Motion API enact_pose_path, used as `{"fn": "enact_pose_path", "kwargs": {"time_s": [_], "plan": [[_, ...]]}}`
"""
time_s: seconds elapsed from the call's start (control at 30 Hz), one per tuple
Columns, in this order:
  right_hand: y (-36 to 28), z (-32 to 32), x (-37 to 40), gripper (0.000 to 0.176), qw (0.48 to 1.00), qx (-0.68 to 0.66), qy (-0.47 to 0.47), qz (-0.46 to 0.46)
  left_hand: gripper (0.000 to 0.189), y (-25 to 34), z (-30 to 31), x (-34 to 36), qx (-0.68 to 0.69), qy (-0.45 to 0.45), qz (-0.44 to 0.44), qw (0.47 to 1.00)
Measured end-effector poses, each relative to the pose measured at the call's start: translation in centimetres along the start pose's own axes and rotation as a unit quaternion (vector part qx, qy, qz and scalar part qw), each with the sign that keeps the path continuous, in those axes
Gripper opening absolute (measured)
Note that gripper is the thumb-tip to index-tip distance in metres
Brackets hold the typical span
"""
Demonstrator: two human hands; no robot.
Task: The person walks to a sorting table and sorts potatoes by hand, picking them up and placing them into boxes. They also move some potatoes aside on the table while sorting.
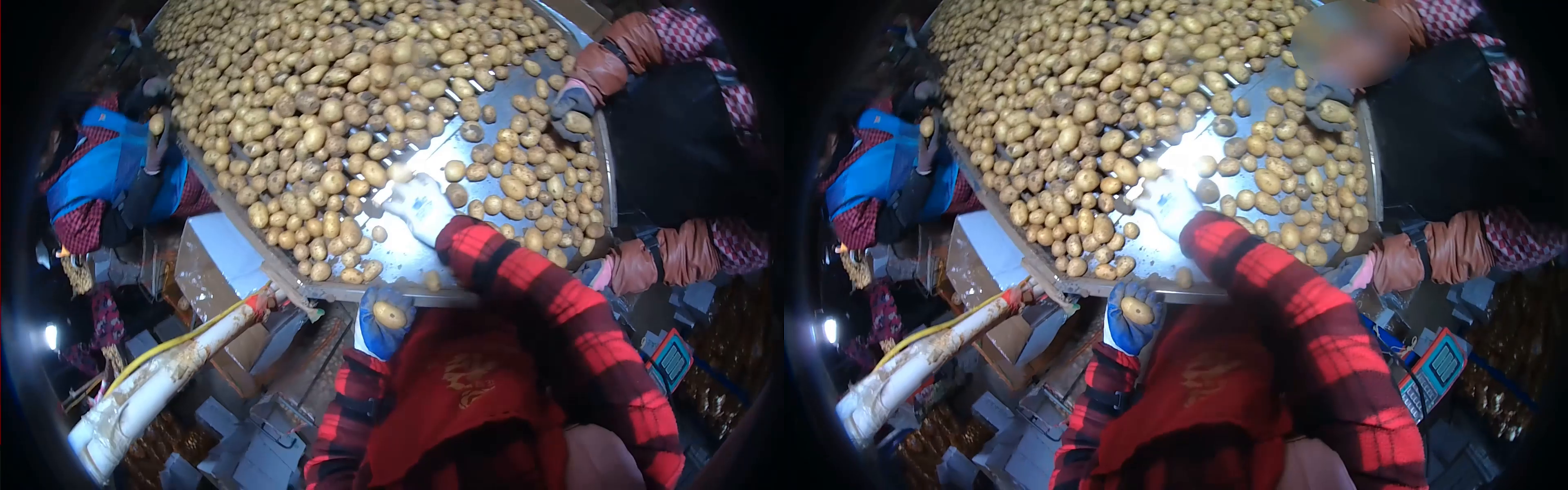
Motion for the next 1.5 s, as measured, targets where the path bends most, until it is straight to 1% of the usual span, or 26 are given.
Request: {"fn": "enact_pose_path", "kwargs": {"time_s": [0.03, 0.07, 0.1, 0.17, 0.2, 0.23, 0.27, 0.3, 0.33, 0.4, 0.5, 0.57, 0.63, 0.67, 0.73, 0.77, 0.87, 0.97, 1.07, 1.13, 1.17, 1.3, 1.4, 1.43, 1.47, 1.5], "plan": [[0.4, 2.0, -0.1, 0.042, 0.994, -0.087, 0.014, -0.063, 0.046, 1.0, 1.5, 0.5, -0.014, 0.032, -0.048, 0.998], [0.7, 3.1, -0.2, 0.044, 0.977, -0.170, 0.027, -0.128, 0.048, 1.9, 1.5, 1.2, -0.029, 0.027, -0.058, 0.998], [0.6, 2.5, 1.1, 0.040, 0.935, -0.307, 0.027, -0.177, 0.051, 2.5, 1.0, 1.5, -0.041, 0.015, -0.061, 0.997], [-2.8, -1.6, 4.4, 0.039, 0.965, -0.228, 0.091, -0.091, 0.060, 2.5, 0.7, 0.4, -0.048, -0.006, -0.046, 0.998], [-4.7, 2.1, 5.2, 0.036, 0.933, -0.312, -0.096, -0.150, 0.060, 2.5, 0.3, 0.4, -0.090, -0.001, -0.033, 0.995], [-6.3, 2.4, 7.5, 0.036, 0.938, -0.336, 0.013, -0.088, 0.056, 2.6, 1.9, -0.6, -0.002, -0.084, -0.004, 0.996], [-7.9, 4.4, 8.3, 0.038, 0.948, -0.281, -0.084, -0.120, 0.052, 1.9, -0.3, 0.2, -0.002, -0.079, 0.024, 0.997], [-9.9, 2.3, 9.7, 0.039, 0.965, -0.249, -0.056, -0.061, 0.049, 1.1, -2.6, 1.0, -0.002, -0.075, 0.053, 0.996], [-11.2, 4.4, 12.7, 0.052, 0.972, -0.202, 0.112, -0.043, 0.051, 2.1, 2.9, -0.1, -0.125, -0.021, -0.022, 0.992], [-10.6, 3.5, 12.9, 0.053, 0.961, -0.272, -0.041, -0.029, 0.054, 1.2, -0.3, 1.2, -0.134, 0.006, -0.012, 0.991], [-7.8, 7.3, 16.7, 0.041, 0.951, -0.291, 0.100, -0.028, 0.057, 0.5, -0.8, 1.2, -0.059, -0.051, 0.029, 0.997], [-5.1, 7.4, 20.2, 0.043, 0.950, -0.295, 0.007, -0.097, 0.059, -0.3, -2.8, 1.9, 0.009, -0.123, 0.119, 0.985], [-2.2, 6.7, 24.3, 0.043, 0.937, -0.290, -0.064, -0.181, 0.059, 0.6, 0.8, 1.3, 0.009, 0.048, 0.084, 0.995], [-0.8, 5.9, 26.3, 0.041, 0.926, -0.285, -0.090, -0.231, 0.059, 0.4, 0.2, 1.4, 0.021, 0.025, 0.103, 0.994], [1.6, 9.0, 28.7, 0.040, 0.932, -0.239, -0.023, -0.272, 0.059, -0.2, -1.4, 1.5, 0.044, -0.021, 0.138, 0.989], [2.4, 10.3, 29.9, 0.040, 0.932, -0.215, 0.010, -0.292, 0.059, -0.4, -1.5, 1.4, 0.030, 0.057, 0.110, 0.992], [2.9, 9.9, 33.5, 0.044, 0.937, -0.106, 0.212, -0.258, 0.059, -1.0, -1.1, 0.5, 0.018, -0.031, 0.171, 0.985], [3.5, 7.4, 34.2, 0.052, 0.927, -0.059, 0.152, -0.339, 0.058, -2.0, -1.3, 0.0, -0.014, -0.042, 0.192, 0.980], [5.3, 6.3, 34.4, 0.065, 0.901, -0.038, 0.133, -0.412, 0.057, -2.4, -1.7, 0.3, -0.047, -0.048, 0.195, 0.978], [6.6, 5.3, 34.1, 0.069, 0.884, -0.081, 0.107, -0.447, 0.057, -2.5, -2.0, 0.5, -0.058, -0.042, 0.188, 0.979], [7.1, 4.7, 33.9, 0.071, 0.875, -0.102, 0.092, -0.463, 0.057, -2.4, -2.2, 0.6, -0.061, -0.039, 0.184, 0.980], [8.4, 2.6, 30.4, 0.081, 0.847, -0.042, 0.089, -0.522, 0.057, -2.5, -2.1, 0.6, -0.067, 0.013, 0.148, 0.987], [9.1, 1.2, 26.6, 0.082, 0.809, -0.090, 0.111, -0.570, 0.057, -2.8, -1.9, 0.7, -0.056, -0.020, 0.159, 0.985], [9.2, 0.2, 25.5, 0.081, 0.812, -0.083, 0.148, -0.558, 0.055, -3.6, -2.6, 0.9, -0.015, -0.058, 0.191, 0.980], [9.3, -0.7, 24.0, 0.080, 0.821, -0.088, 0.106, -0.553, 0.054, -3.7, -2.5, 0.7, -0.013, -0.053, 0.191, 0.980], [8.9, -0.3, 22.7, 0.073, 0.827, -0.038, 0.111, -0.550, 0.053, -3.6, -2.3, 0.8, -0.011, -0.047, 0.191, 0.980]]}}
Point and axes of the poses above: each hand's wrist, its own x-axis away from the middle knuckle, its own z-axis out of the back of the hand, y = z × x, the point moved 9 cm from there along -x, towards the middle knuckle, and after that the axes turned 8 degrees about -z, right-handed, at the moved point
